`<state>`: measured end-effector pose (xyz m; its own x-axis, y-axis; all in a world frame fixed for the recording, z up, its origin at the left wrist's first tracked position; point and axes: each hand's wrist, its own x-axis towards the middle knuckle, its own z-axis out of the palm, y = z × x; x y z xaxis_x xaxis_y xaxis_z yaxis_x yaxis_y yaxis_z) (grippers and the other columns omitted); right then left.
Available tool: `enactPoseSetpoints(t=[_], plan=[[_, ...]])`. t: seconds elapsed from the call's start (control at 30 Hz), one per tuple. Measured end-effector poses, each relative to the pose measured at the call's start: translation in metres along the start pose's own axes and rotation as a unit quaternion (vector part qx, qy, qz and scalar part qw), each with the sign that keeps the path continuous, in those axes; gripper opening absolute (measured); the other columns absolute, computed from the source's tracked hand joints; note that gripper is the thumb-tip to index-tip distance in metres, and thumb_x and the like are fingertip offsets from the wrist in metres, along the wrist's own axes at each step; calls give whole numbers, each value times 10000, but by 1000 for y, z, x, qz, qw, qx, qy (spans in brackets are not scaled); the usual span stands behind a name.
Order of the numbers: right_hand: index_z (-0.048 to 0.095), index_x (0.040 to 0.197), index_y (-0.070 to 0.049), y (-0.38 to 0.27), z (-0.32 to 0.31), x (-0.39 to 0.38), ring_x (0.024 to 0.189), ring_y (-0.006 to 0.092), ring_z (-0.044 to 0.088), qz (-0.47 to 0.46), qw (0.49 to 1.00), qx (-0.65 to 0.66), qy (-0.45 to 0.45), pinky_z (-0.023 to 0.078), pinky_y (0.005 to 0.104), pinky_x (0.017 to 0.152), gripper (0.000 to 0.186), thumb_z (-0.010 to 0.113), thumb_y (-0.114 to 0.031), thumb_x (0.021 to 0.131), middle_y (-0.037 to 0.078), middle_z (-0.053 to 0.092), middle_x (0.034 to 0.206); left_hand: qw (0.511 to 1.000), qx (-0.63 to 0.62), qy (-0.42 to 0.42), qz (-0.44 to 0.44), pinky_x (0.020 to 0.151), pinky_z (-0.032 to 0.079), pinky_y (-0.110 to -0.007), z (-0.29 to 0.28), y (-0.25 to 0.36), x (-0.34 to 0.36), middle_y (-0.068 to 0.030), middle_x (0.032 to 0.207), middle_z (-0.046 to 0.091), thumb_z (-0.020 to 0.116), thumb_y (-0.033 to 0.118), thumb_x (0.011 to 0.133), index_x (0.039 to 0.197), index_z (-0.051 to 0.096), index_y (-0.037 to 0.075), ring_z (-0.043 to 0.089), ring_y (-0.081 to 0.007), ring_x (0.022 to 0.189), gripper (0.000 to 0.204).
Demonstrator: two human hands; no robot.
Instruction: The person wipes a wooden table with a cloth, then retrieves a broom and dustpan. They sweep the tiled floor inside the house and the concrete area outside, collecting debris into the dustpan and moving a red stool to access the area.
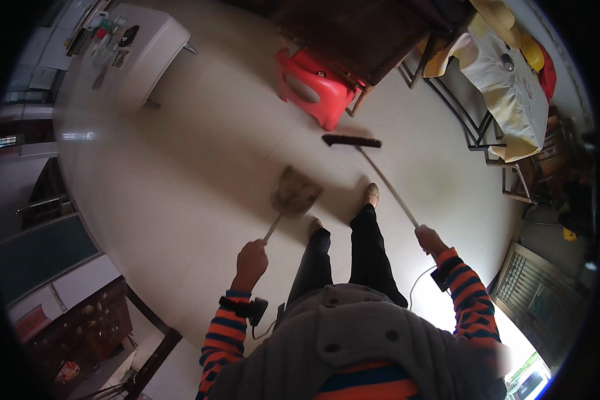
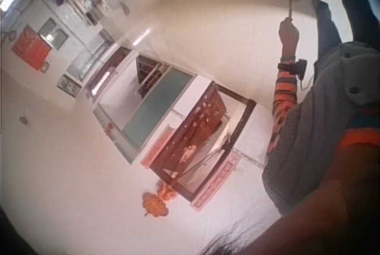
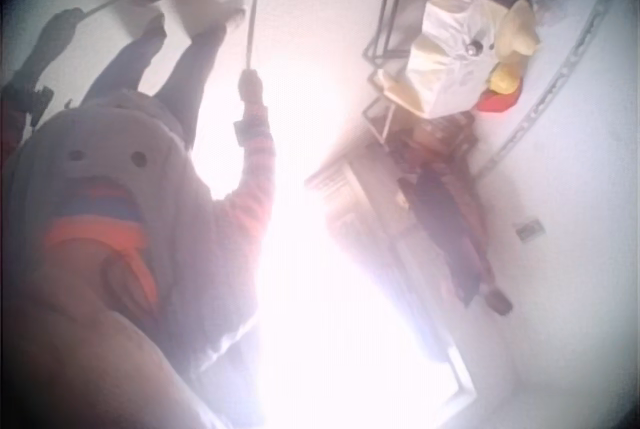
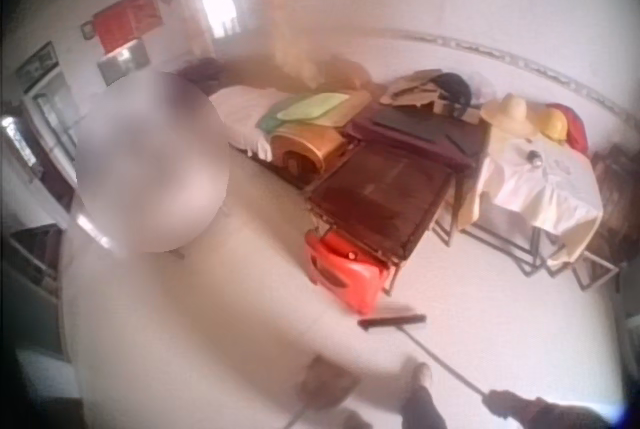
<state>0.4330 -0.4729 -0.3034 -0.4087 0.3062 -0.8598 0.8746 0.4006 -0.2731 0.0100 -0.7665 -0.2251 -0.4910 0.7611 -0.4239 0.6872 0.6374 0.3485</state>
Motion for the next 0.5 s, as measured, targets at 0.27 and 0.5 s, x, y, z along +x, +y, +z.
enactPoseSetpoints(t=[0.27,0.5], plan=[[440,918,98,-33,75,100,716,346,579,-38,973,-227,24,480,405,634,275,418,-137,778,249,554,821,999,43,-21,13,598,459,-410,-6,11,38,-150,676,569,492,97,750,789,545,48,566,-325,671,82],[503,880,40,-106,118,41,708,370,585,-146,975,-137,-96,488,416,642,236,421,-156,778,232,554,788,999,15,-34,16,615,457,-406,-2,21,51,-140,712,584,505,99,739,787,563,64,570,-317,697,83]])
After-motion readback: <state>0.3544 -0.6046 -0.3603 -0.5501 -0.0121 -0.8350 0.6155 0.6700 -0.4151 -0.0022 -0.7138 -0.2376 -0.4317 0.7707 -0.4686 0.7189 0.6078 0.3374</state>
